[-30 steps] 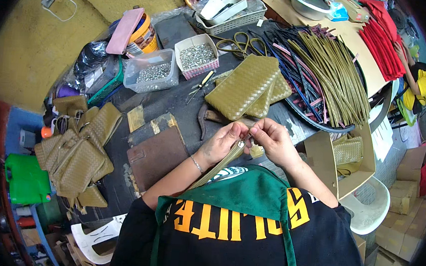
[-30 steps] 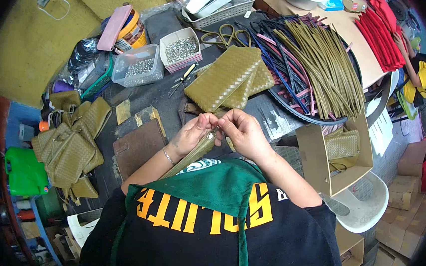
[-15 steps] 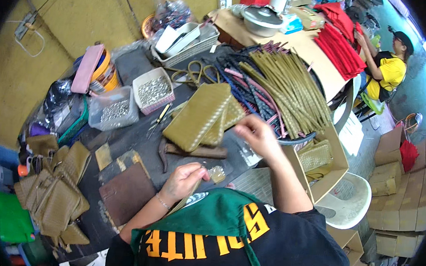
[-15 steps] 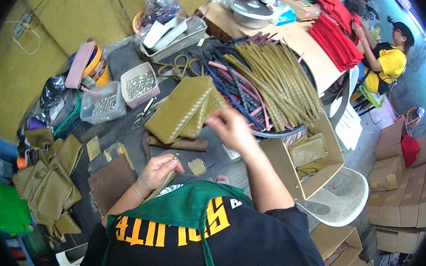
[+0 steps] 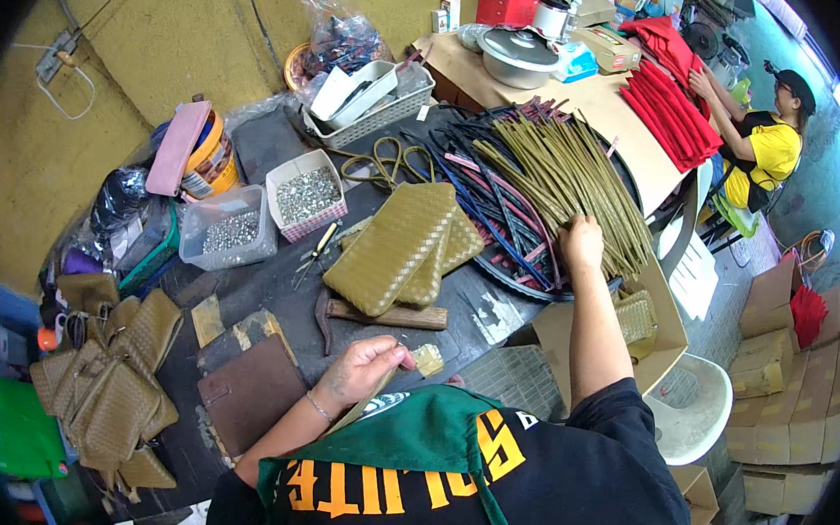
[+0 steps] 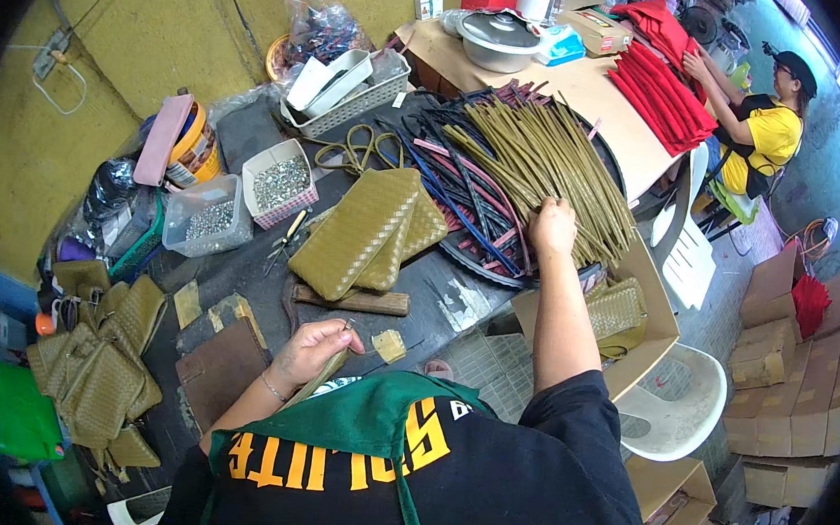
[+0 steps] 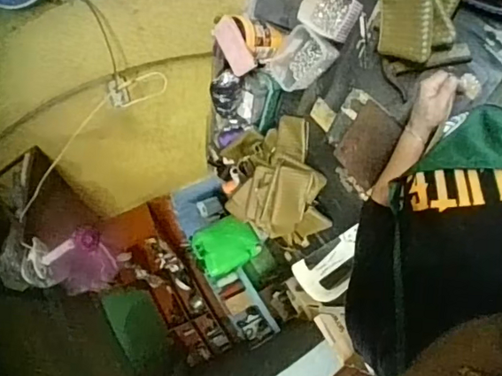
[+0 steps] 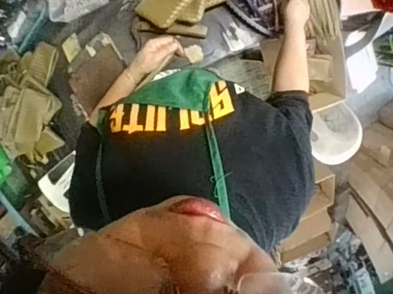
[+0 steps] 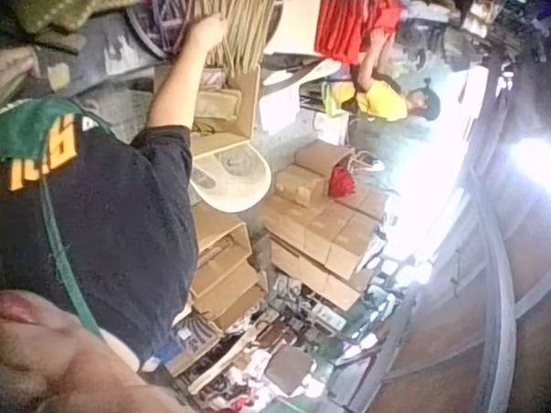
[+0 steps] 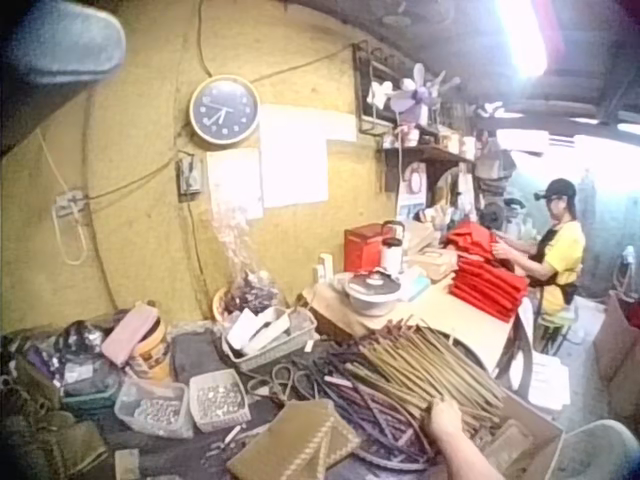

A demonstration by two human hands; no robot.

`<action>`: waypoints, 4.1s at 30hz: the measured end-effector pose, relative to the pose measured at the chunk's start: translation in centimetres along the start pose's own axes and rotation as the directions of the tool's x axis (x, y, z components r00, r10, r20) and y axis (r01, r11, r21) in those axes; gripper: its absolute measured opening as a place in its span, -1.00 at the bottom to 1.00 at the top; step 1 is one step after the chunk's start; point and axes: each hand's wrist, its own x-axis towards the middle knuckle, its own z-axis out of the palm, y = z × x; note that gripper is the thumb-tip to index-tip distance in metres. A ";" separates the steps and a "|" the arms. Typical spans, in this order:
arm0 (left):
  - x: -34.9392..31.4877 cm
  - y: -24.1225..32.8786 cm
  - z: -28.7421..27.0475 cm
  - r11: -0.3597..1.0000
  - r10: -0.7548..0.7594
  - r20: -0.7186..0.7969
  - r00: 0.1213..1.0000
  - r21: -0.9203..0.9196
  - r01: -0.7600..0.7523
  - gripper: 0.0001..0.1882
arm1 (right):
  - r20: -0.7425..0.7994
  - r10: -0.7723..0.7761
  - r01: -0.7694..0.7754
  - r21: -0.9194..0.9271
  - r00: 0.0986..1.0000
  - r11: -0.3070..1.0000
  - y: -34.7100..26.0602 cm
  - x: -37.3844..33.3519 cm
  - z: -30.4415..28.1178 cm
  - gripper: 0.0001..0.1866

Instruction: The person attaches leather straps to woven purses by inserting metallic rivets and pressing them with a tool, handling several bags and straps on a workshop table.

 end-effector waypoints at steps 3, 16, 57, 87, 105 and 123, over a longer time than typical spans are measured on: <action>-0.1 0.0 -0.1 1.000 -0.017 0.007 1.000 -0.008 0.017 -0.75 | 0.093 0.053 -0.047 -0.059 0.994 0.997 0.0 0.6 -0.2 -0.71; 1.4 0.6 0.9 0.942 0.019 0.040 0.999 -0.334 -0.004 -0.57 | 0.489 -0.293 -0.562 0.782 0.821 -0.268 -11.8 -5.1 -9.0 -0.94; 1.5 1.4 -1.2 0.598 0.044 -0.499 0.865 -0.681 -0.423 -0.41 | 0.031 -0.948 0.074 0.996 0.318 0.058 -11.7 -9.6 -13.4 -0.95; 1.4 1.7 -2.5 0.735 -0.006 -0.819 0.573 -0.393 -0.553 -0.61 | 0.596 -0.638 -0.611 0.755 0.488 0.237 -3.6 -10.2 -10.2 -0.81; 1.1 1.1 -2.5 0.724 -0.091 -0.806 0.585 -0.456 -0.517 -0.65 | 0.508 -0.643 -0.602 0.794 0.574 0.090 -2.8 -9.4 -9.0 -0.82; 0.9 1.1 -2.3 0.695 -0.004 -0.749 0.663 -0.479 -0.537 -0.72 | 0.575 -0.597 -0.331 0.815 0.560 0.475 -3.6 -8.7 -9.2 -0.91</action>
